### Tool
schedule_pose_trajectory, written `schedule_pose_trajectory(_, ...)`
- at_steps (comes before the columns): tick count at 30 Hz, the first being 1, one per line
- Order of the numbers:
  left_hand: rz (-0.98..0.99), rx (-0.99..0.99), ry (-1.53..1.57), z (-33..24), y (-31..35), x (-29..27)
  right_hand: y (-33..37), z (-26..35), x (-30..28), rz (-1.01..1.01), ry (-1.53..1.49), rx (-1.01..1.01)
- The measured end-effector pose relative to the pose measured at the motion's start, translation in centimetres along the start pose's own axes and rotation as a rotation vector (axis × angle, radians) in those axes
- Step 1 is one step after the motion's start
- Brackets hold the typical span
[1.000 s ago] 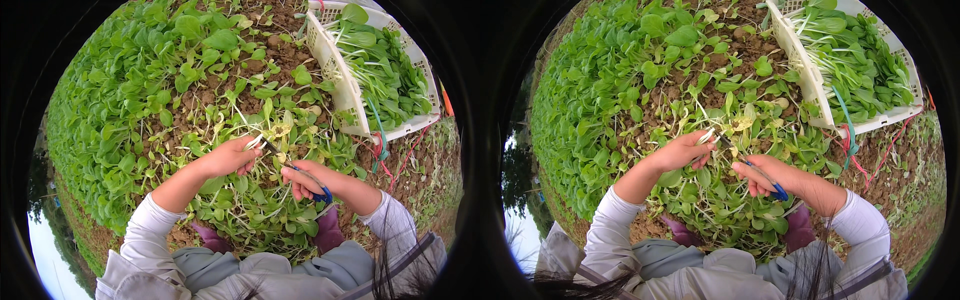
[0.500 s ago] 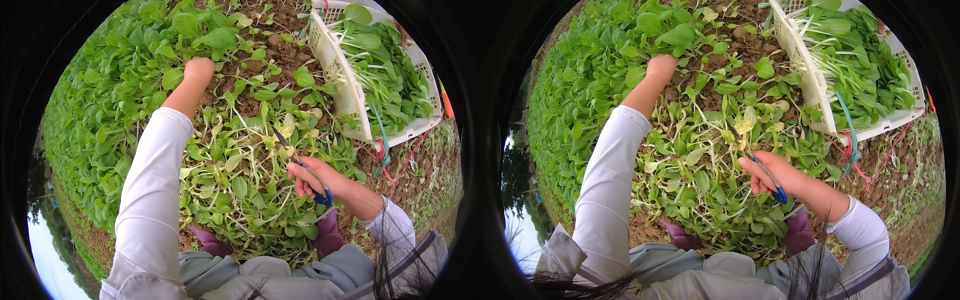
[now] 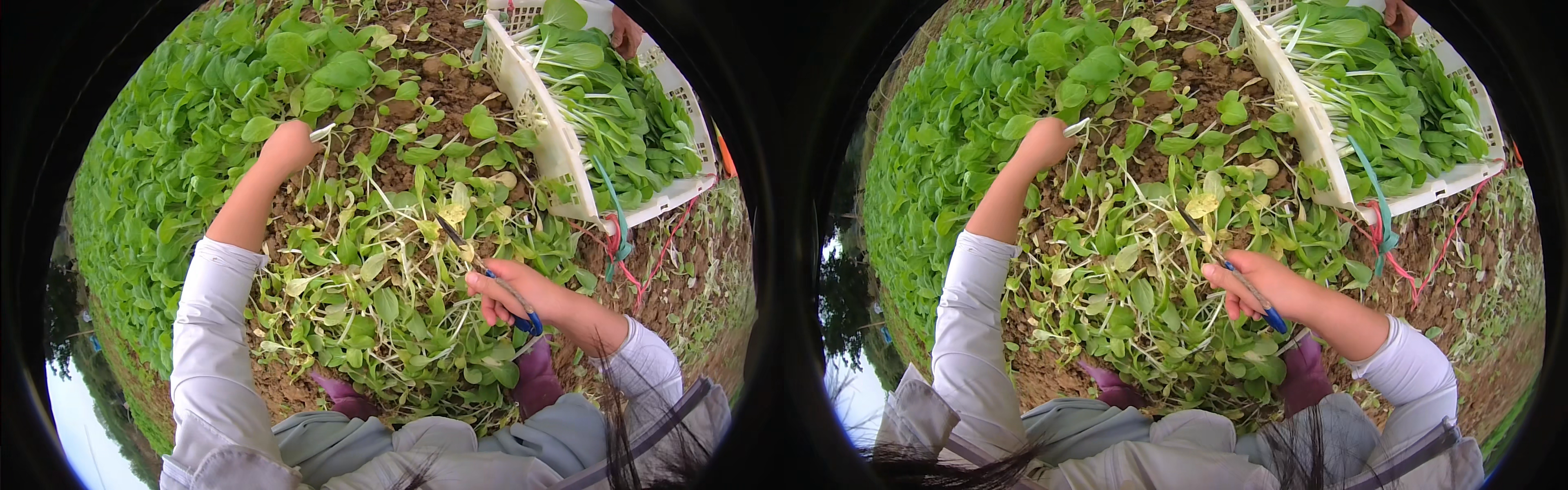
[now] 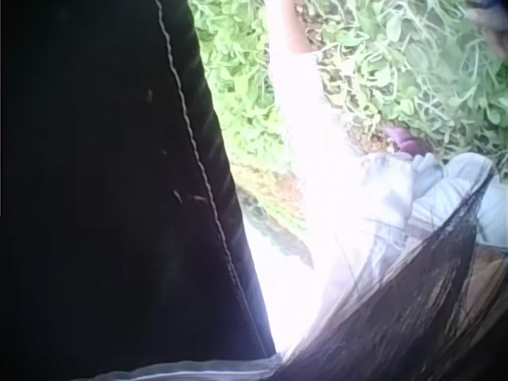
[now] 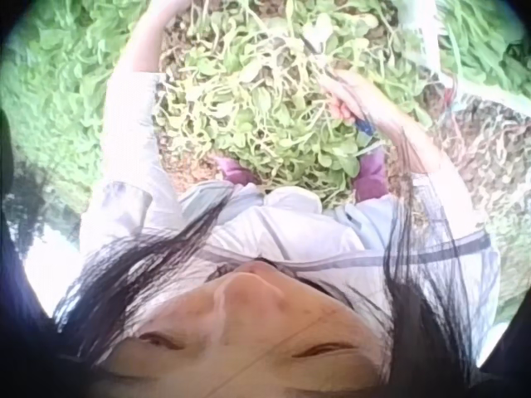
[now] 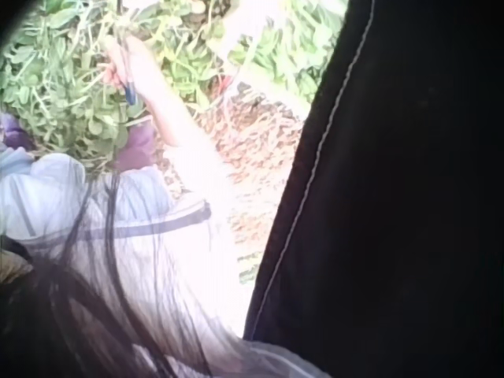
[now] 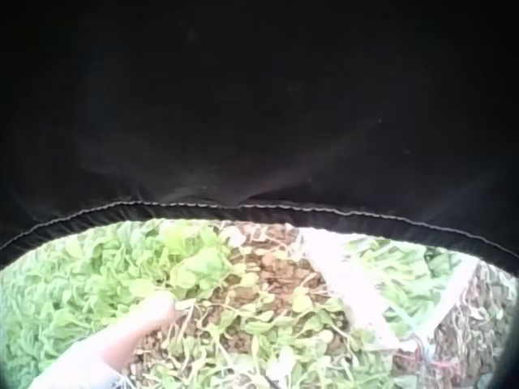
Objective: The person harvests leafy green vegetables in a garden bed using shears. They repeatedly gather bunches of plants, cut the stems, and place the harvested greens into a white plastic basket.
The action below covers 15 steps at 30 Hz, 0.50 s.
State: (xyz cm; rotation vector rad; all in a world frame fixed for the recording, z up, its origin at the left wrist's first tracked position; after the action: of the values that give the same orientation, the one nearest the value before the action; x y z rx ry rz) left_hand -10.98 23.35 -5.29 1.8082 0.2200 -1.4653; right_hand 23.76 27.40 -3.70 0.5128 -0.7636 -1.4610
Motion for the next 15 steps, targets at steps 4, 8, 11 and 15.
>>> schedule_pose_trajectory(4, 0.221, -0.063, 0.706, -0.1, 4.4, 2.4, -0.3, 0.4, 0.4, 0.057, 0.024, 0.021)
schedule_pose_trajectory(8, 0.412, -0.032, 1.171, -3.9, 9.5, 3.5, -0.7, 0.9, 0.9, 0.074, 0.071, 0.008)
schedule_pose_trajectory(11, 0.402, 0.012, 1.143, -5.6, 11.7, 4.0, -1.0, 1.3, 1.2, 0.091, 0.079, -0.006)
schedule_pose_trajectory(15, 0.461, 0.054, 1.125, -7.1, 13.0, 4.9, -1.1, 1.1, 1.3, 0.073, 0.093, 0.019)
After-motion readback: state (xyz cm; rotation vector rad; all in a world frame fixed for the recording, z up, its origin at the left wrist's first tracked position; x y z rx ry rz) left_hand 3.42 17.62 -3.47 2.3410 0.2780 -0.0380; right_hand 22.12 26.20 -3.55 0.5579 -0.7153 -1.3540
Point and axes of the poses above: each hand's wrist, its own y-axis away from the middle knuckle, its own x-axis out of the palm, z = x × y, the point moved 4 cm from there along -y, towards the middle knuckle, and after that the axes turned 4 degrees about y, right-handed, at the moved point
